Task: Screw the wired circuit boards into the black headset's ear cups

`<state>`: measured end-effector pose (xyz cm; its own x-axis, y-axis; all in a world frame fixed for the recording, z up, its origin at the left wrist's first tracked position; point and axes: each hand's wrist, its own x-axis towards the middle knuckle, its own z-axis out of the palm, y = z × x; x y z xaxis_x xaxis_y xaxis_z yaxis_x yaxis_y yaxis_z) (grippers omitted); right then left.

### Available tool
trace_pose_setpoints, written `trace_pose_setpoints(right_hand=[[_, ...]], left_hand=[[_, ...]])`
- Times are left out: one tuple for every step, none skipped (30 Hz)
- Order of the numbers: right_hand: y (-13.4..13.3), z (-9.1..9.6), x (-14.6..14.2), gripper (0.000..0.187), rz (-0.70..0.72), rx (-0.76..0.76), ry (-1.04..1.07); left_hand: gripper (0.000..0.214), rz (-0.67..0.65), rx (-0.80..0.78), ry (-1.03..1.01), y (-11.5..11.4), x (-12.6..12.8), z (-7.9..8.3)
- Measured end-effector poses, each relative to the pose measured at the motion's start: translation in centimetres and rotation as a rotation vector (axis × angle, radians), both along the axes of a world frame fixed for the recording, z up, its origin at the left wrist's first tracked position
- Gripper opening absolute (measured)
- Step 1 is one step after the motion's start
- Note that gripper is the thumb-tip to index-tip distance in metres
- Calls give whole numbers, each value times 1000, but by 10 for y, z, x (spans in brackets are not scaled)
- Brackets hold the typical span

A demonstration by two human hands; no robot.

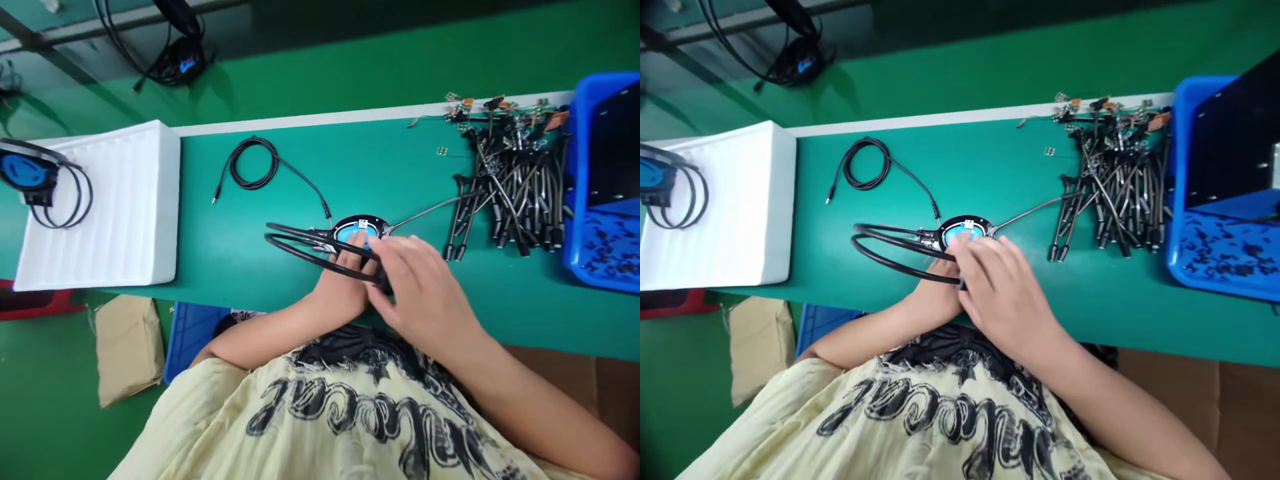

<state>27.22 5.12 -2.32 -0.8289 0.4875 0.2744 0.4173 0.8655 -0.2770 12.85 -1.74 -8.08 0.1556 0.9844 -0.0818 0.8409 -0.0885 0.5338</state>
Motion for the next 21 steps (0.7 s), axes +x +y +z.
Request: trace_pose_setpoints(right_hand=[[9,-3,1,55,23,-32,32],[18,-5,3,51,51,-72,74],[28,-6,6,48,70,-116,127],[38,-7,8,46,77,-158,196],[46,-7,10,43,79,-195,280],[54,-7,11,40,76,-235,365],[60,-6,12,37,77,-273,442],[65,-6,12,35,85,-309,498],[69,-6,11,33,98,-339,532],[72,-6,10,32,112,-359,543],[75,-6,8,32,123,-369,538],[77,-6,6,32,133,-366,534],[78,-6,4,32,145,-352,534],[79,-5,2,31,156,-342,533],[80,-4,0,30,167,-334,528],[80,-3,0,31,170,-331,520],[79,-1,1,33,159,-329,500],[78,1,4,39,128,-323,460],[75,4,9,46,78,-304,399],[70,6,15,56,13,-270,324],[65,8,23,67,-59,-229,253]], left_hand=[[48,-74,9,-38,-5,-4,5],[45,-180,18,-93,-12,-10,11],[41,-314,17,-163,-21,-19,17],[37,-450,-2,-245,-31,-30,22],[33,-566,-42,-331,-39,-43,27],[30,-634,-95,-405,-46,-57,31],[27,-638,-142,-451,-51,-70,32],[26,-577,-161,-453,-52,-84,32],[24,-463,-135,-405,-49,-97,29],[24,-318,-72,-308,-44,-108,24],[25,-167,14,-179,-36,-117,18],[27,-43,99,-44,-26,-125,10],[31,34,165,72,-16,-130,2],[34,65,205,152,-5,-134,-6],[35,64,223,190,4,-136,-13],[34,47,237,191,11,-136,-18],[32,31,251,163,17,-135,-22],[28,28,264,109,20,-133,-24],[24,43,274,34,22,-131,-24],[21,77,278,-60,23,-129,-23],[19,125,273,-165,23,-127,-21]])
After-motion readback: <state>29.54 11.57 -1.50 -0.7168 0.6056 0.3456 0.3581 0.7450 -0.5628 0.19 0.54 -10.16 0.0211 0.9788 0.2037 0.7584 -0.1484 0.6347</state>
